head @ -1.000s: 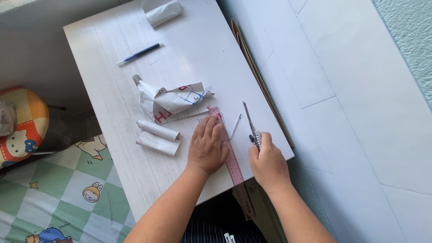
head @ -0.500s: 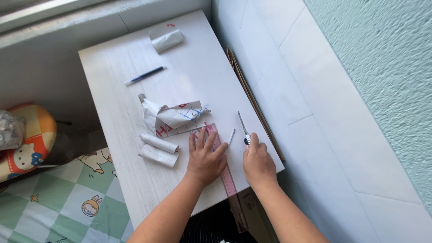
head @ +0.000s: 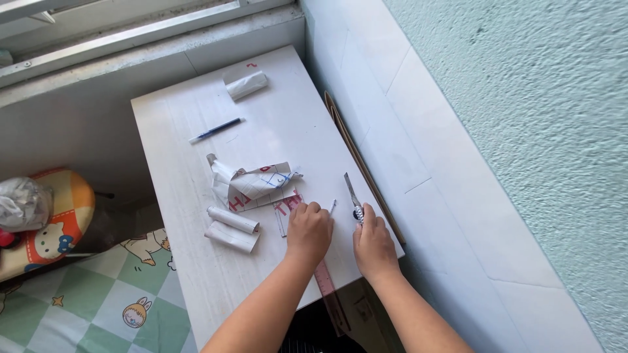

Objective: Measuring and cutting a vinyl sheet on a work surface, then trimming the excess material around a light switch on a wall using a utility knife.

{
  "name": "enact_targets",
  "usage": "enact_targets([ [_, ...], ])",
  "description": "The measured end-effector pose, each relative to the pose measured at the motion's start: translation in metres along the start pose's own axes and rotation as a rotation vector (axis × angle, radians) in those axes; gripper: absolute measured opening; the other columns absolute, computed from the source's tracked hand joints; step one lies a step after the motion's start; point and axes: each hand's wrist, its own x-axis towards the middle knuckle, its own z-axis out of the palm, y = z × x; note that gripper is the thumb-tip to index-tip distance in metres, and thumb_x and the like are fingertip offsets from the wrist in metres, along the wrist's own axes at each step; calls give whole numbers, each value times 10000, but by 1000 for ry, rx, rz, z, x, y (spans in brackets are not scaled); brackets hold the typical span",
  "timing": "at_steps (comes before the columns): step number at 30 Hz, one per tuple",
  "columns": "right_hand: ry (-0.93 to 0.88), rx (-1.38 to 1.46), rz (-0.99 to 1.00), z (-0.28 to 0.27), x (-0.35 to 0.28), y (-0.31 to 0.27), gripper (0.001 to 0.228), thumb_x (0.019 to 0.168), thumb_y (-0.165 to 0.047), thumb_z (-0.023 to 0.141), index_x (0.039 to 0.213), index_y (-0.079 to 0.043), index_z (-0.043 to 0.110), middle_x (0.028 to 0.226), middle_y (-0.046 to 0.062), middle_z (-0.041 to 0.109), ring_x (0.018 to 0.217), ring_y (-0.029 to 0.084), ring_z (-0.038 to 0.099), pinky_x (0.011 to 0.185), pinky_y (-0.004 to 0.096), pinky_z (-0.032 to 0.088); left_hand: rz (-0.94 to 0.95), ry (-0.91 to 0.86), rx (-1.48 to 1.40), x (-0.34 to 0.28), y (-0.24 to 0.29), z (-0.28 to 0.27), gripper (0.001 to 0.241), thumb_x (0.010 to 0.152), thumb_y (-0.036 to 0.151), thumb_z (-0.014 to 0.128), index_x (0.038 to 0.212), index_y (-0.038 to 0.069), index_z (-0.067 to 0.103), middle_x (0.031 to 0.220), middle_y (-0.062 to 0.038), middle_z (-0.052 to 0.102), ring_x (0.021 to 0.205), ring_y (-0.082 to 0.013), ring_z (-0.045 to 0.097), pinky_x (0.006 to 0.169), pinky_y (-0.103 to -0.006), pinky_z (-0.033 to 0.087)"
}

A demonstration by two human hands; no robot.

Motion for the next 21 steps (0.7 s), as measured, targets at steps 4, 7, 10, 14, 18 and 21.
enact_targets([
  [4,4,65,-23,11,2,19,516,1145,-252,337,1629,-72,337,1192,183,667,1100,307,750,876,405,659,-72,-58,34,12,11,-15,128,929,204,776,909,88,827,854,-83,765,891,-250,750,830,-404,614],
  [7,5,120,-29,6,-2,23,523,1145,-267,320,1634,-82,331,1238,179,659,1144,302,738,918,402,656,-125,-157,37,20,16,-41,134,967,210,738,966,95,808,892,-82,754,917,-254,730,835,-415,572],
  [10,8,144,-21,4,-6,22,523,1145,-267,312,1639,-95,320,1269,177,657,1165,287,733,950,393,649,-388,-228,-218,27,8,-59,210,1045,260,657,1049,115,808,922,-70,768,929,-237,725,832,-381,562],
  [14,9,62,-75,29,5,32,516,1117,-286,435,1586,-91,345,1288,160,638,1107,315,694,885,452,611,-823,-223,-1031,26,-2,-108,210,1074,300,630,1113,142,762,997,-28,774,943,-204,678,807,-368,543],
  [18,70,-126,-167,54,19,34,519,1090,-341,563,1516,-133,351,1220,149,580,976,358,629,763,517,572,-938,-189,-1528,13,-13,-142,216,1093,223,629,1184,68,750,1009,-62,690,889,-161,589,737,-292,534],
  [21,113,-214,-239,63,28,26,586,1052,-378,669,1496,-160,355,1234,154,527,965,339,604,771,484,570,-855,-179,-1382,12,-11,-178,211,1102,150,601,1231,74,750,990,-52,736,850,-147,597,732,-293,522],
])
